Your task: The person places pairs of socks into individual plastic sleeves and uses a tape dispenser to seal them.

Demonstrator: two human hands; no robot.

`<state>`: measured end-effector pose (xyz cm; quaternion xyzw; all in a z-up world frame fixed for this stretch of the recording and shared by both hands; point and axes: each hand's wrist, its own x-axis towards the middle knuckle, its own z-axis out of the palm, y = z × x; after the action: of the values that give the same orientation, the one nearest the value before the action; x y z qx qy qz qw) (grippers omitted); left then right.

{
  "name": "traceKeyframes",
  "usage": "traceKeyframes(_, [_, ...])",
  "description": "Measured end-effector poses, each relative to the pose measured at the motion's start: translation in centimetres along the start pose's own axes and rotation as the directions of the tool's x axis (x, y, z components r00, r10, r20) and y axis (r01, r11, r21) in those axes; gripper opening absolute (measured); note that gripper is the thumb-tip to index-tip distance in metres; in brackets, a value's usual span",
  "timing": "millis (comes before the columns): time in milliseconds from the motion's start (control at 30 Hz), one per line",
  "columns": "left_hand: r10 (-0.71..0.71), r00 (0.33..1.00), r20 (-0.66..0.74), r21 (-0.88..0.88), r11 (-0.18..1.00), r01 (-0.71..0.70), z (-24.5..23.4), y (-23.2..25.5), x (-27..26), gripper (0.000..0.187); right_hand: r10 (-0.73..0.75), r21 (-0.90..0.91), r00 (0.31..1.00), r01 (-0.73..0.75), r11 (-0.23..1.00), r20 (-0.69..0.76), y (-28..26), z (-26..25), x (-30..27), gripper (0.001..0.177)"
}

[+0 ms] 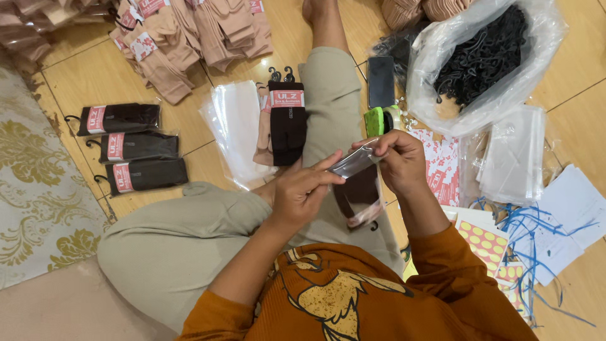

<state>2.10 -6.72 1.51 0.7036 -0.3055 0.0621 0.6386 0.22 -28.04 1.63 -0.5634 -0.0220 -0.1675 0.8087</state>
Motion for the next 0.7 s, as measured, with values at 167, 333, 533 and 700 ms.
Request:
traceKeyframes(167, [-0.035, 0.997, 0.063, 0.095, 0.995, 0.029, 0.1, 1.3, 1.3, 0.014, -0.003, -0.055, 0.993, 0.009, 0.998, 0.12, -0.8, -0.7, -0.1, 0.021])
traceKeyframes(333, [-0.195, 0.976, 0.1, 0.243, 0.956, 0.166, 0.4, 0.2, 1.1, 0.042, 0.098, -0.27, 0.976, -0.043, 0.962, 0.195, 2.3, -7.6, 0.3, 0.027])
traceKeyframes(533, [-0.552, 0.753, 0.357, 0.208, 0.833, 0.512, -3.2, 0.4, 1.3, 0.037, 0.352, -0.748, 0.742, -0.647, 0.148, -0.571, 12.5, -19.9, -4.2, 0.031])
traceKeyframes(700, [-0.583, 0.733, 0.349, 0.198, 0.811, 0.551, -2.8, -0.1, 0.6, 0.047, 0.044, -0.5, 0.7, -0.551, 0.668, -0.712, 12.4, -15.8, -7.3, 0.009])
